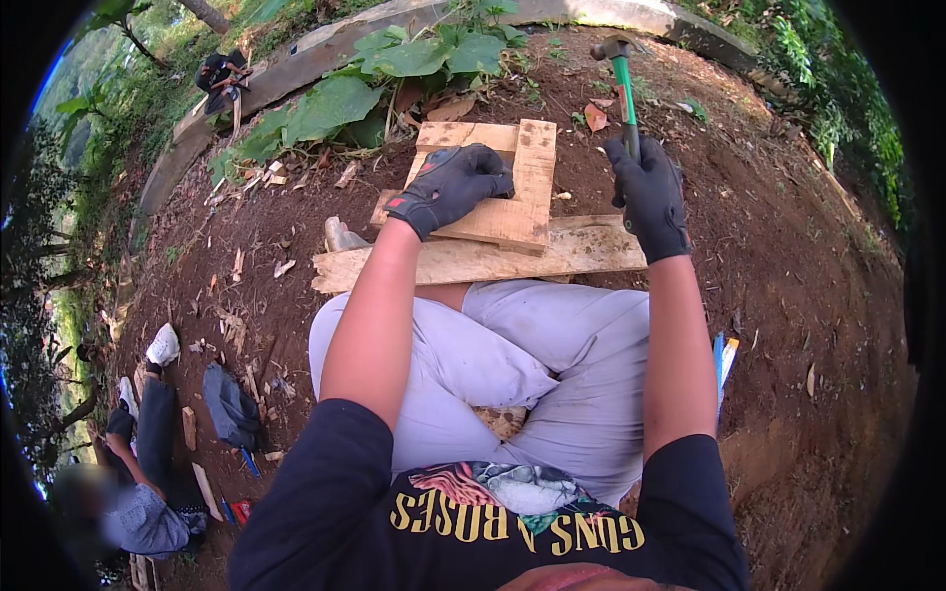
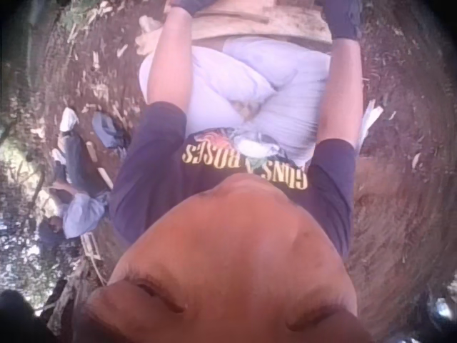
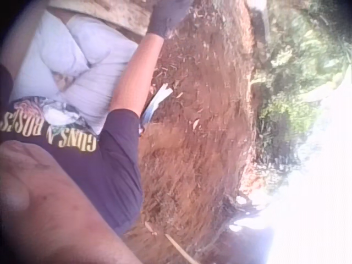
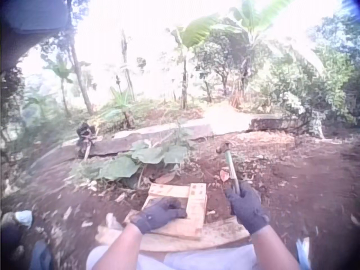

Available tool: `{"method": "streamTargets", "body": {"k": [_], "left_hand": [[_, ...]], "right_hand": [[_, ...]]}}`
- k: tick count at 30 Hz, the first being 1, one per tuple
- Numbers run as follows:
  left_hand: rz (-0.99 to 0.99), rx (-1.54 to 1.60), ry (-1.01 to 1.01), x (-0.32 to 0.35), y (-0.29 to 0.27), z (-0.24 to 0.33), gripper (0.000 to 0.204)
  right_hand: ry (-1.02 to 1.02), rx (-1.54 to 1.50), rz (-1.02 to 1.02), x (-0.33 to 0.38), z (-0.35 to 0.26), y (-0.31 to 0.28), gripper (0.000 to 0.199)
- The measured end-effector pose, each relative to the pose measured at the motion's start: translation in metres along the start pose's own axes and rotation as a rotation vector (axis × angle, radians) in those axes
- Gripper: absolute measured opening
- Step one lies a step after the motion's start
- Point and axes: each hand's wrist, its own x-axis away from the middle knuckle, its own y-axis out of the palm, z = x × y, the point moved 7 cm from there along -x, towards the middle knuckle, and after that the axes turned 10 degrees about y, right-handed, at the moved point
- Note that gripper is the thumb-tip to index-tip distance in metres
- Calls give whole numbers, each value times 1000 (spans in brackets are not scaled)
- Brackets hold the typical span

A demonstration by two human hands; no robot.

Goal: The person sits on the ground and uses a hammer to drive nails into a small wooden frame. They repeatedly adjust the position of the wooden pieces and strike the nails to secure the structure.

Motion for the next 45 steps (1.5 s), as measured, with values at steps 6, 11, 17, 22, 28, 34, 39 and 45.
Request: {"method": "streamTargets", "body": {"k": [6, 11, 17, 22, 28, 34, 39, 45], "left_hand": [[-49, -174, -12, 4, 1, 4, 45], [-17, -108, 5, 6, 8, -12, 39], [-11, -91, 7, 9, 9, -10, 42], [21, -119, 11, 9, 7, -6, 45], [-10, -155, -21, 9, 7, -7, 43], [24, -39, -13, 9, 9, -12, 38], [22, -43, 20, 9, 11, -12, 35], [29, 49, 13, 10, 12, -23, 30]], "right_hand": [[-28, 351, -106, -9, -6, 86, 79], [-79, 445, -136, -8, 0, 99, 83], [-127, 465, -131, -5, -5, 100, 81], [-106, 481, -138, -3, -3, 102, 79], [-118, 488, -130, -3, -1, 105, 77], [-125, 498, -122, -1, -5, 103, 78], [-132, 492, -116, -3, -1, 104, 78], [-153, 486, -107, -5, 1, 107, 78]]}}
